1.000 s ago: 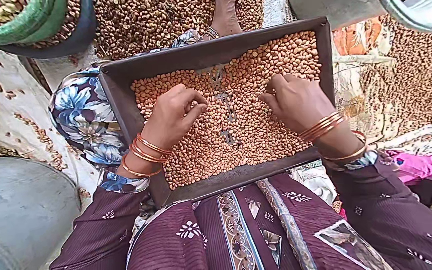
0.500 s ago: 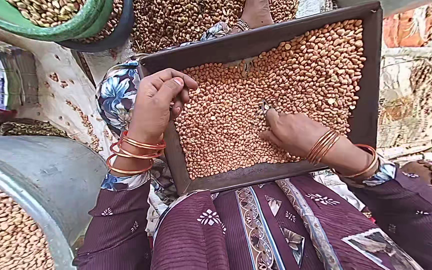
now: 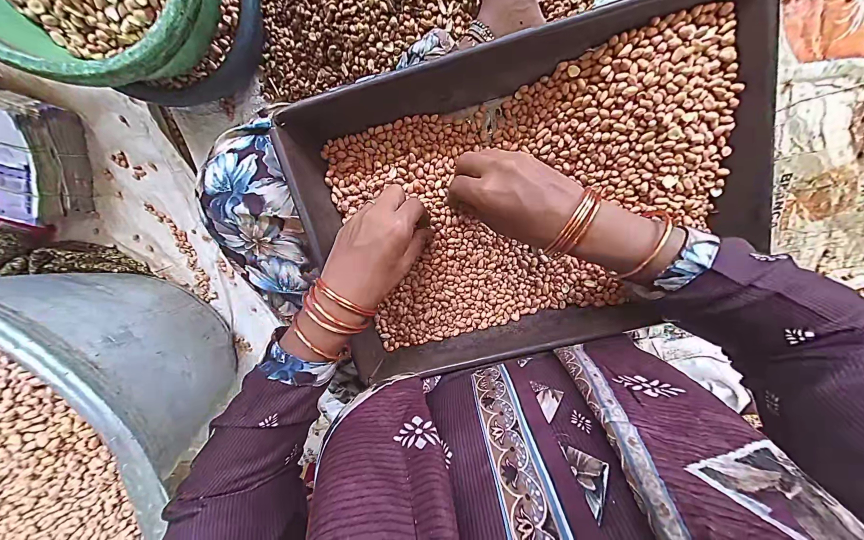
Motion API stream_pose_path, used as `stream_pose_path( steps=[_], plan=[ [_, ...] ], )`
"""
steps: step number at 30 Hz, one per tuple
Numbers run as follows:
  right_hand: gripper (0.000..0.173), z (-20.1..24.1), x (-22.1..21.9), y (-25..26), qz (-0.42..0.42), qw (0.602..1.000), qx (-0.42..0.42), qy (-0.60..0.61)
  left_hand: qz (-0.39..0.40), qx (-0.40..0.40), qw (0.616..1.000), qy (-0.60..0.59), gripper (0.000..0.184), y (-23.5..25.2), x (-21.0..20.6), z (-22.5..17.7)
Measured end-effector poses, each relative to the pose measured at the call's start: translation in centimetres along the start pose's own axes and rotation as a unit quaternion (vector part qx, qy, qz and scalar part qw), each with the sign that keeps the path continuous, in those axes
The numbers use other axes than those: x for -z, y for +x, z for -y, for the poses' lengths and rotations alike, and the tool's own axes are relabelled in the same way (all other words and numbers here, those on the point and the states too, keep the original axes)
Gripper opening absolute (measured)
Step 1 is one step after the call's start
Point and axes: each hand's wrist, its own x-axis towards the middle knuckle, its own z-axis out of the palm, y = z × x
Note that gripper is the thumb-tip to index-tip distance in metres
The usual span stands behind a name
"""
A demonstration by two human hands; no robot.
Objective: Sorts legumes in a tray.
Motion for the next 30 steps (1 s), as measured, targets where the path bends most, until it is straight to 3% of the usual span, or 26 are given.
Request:
stream_pose_path(
  steps=[2, 4, 6, 7, 10, 14, 18, 23, 30],
  plan=[
    [0.018, 0.1, 0.3, 0.0, 0.012, 0.999, -0.027, 0.012, -0.026, 0.013, 0.998, -0.056, 0.020, 0.1, 0.3, 0.2],
    [0.015, 0.2, 1.4, -0.3, 0.040, 0.996, -0.060, 0.045, -0.056, 0.054, 0.977, -0.198, 0.015, 0.1, 1.2, 0.3],
    [0.010, 0.1, 2.3, -1.0, 0.065, 0.991, -0.068, 0.094, -0.041, 0.085, 0.944, -0.315, 0.015, -0.1, 2.2, 0.5],
    [0.009, 0.1, 2.5, -1.6, 0.074, 0.988, -0.057, 0.121, -0.021, 0.078, 0.945, -0.316, 0.018, -0.4, 2.5, 0.4],
    [0.011, 0.1, 2.1, -3.3, 0.099, 0.982, -0.020, 0.161, 0.016, -0.019, 0.979, -0.205, 0.019, -1.2, 1.8, -0.6],
    [0.010, 0.7, 0.7, -5.3, 0.090, 0.985, -0.006, 0.145, 0.060, -0.108, 0.984, -0.126, 0.016, -2.3, -0.5, -1.5],
    [0.010, 1.2, -0.7, -6.2, 0.045, 0.994, 0.003, 0.102, 0.089, -0.124, 0.986, -0.067, 0.018, -2.9, -1.6, -1.7],
    [0.011, 1.5, -0.6, -6.0, 0.056, 0.996, -0.008, 0.067, 0.058, -0.164, 0.985, 0.007, 0.019, -3.2, -2.1, -2.6],
    [0.009, 1.4, 0.9, -6.1, 0.084, 0.981, -0.072, 0.161, 0.027, -0.181, 0.983, 0.030, 0.018, -3.7, -3.1, -2.8]
  ],
)
